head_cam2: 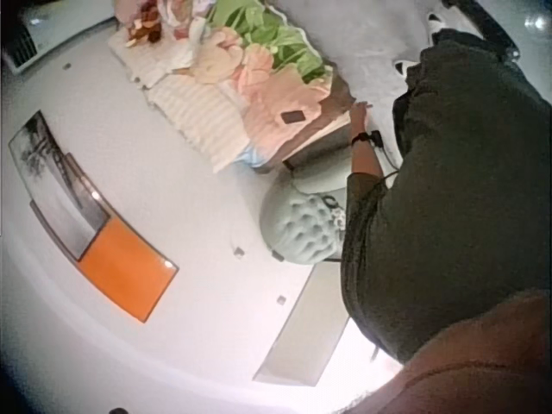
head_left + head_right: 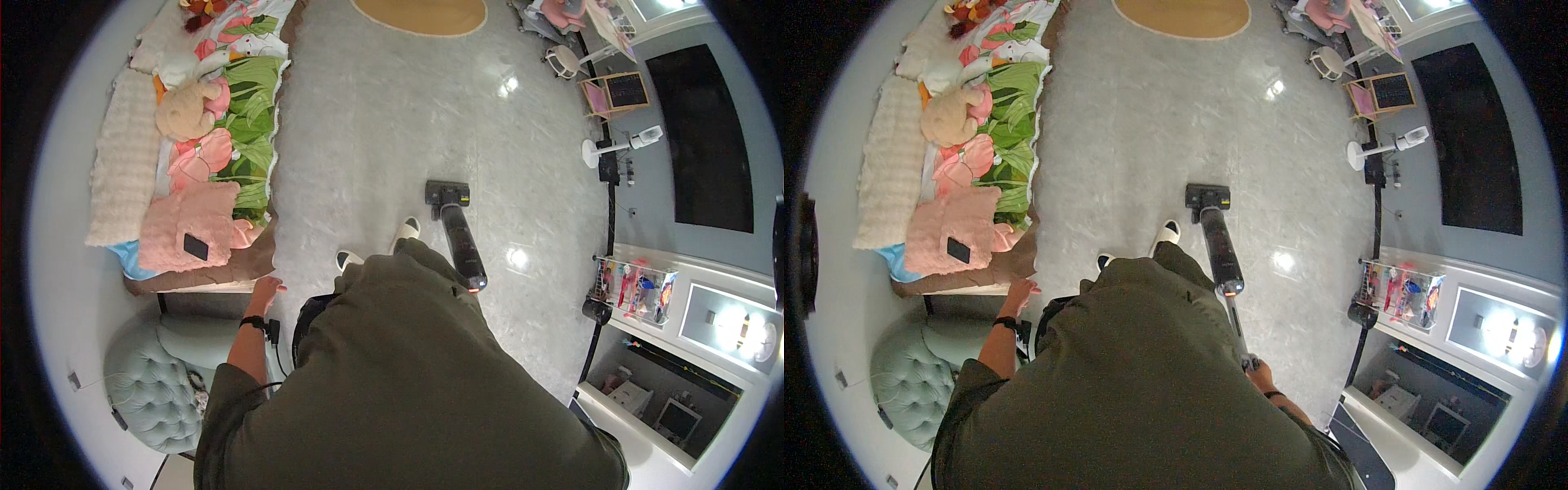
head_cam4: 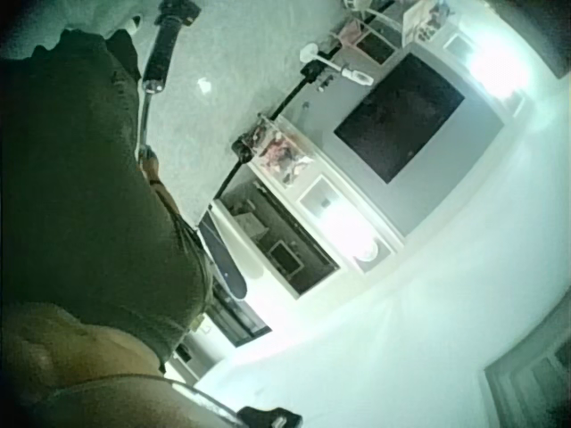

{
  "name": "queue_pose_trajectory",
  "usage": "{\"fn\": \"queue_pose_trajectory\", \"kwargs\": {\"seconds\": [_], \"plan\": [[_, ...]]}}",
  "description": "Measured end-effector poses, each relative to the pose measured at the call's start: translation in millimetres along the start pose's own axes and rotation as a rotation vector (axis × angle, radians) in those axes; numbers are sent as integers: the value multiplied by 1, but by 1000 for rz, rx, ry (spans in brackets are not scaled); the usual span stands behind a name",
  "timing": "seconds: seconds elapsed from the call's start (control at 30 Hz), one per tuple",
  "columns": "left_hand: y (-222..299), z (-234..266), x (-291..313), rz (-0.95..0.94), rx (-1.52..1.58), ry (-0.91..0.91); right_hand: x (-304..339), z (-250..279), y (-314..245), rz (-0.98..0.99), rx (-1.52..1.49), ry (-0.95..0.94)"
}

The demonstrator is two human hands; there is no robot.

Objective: The person vacuums the floor using a vacuum cleaner.

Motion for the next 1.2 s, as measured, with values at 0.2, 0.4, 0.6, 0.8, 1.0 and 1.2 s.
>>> {"fn": "queue_pose_trajectory", "kwargs": {"seconds": [0.2,0.4,0.6,0.8,1.0,1.2], "plan": [[-46,-18,-6,-176,-193,-87,33,14,36,-116,224,-109],[-96,-10,-2,-422,-595,-86,-7,34,2,-119,240,-70],[-53,-12,36,-231,-802,-33,-132,55,-103,107,143,86],[-31,-1,42,-424,-668,-12,-276,108,-258,297,32,236],[-12,25,76,183,-99,202,-408,179,-407,337,-231,178],[-18,19,120,-428,-1050,148,-455,240,-554,463,-699,1]]}}
Point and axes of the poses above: each hand's wrist, its own x-axis away from the middle knuckle, its own z-axis out of the back of the hand, y = z × x, the point moved 8 cm from there along -x, towards the middle knuckle, and after that the axes turned 1 degree about x, right-handed, at the moved point
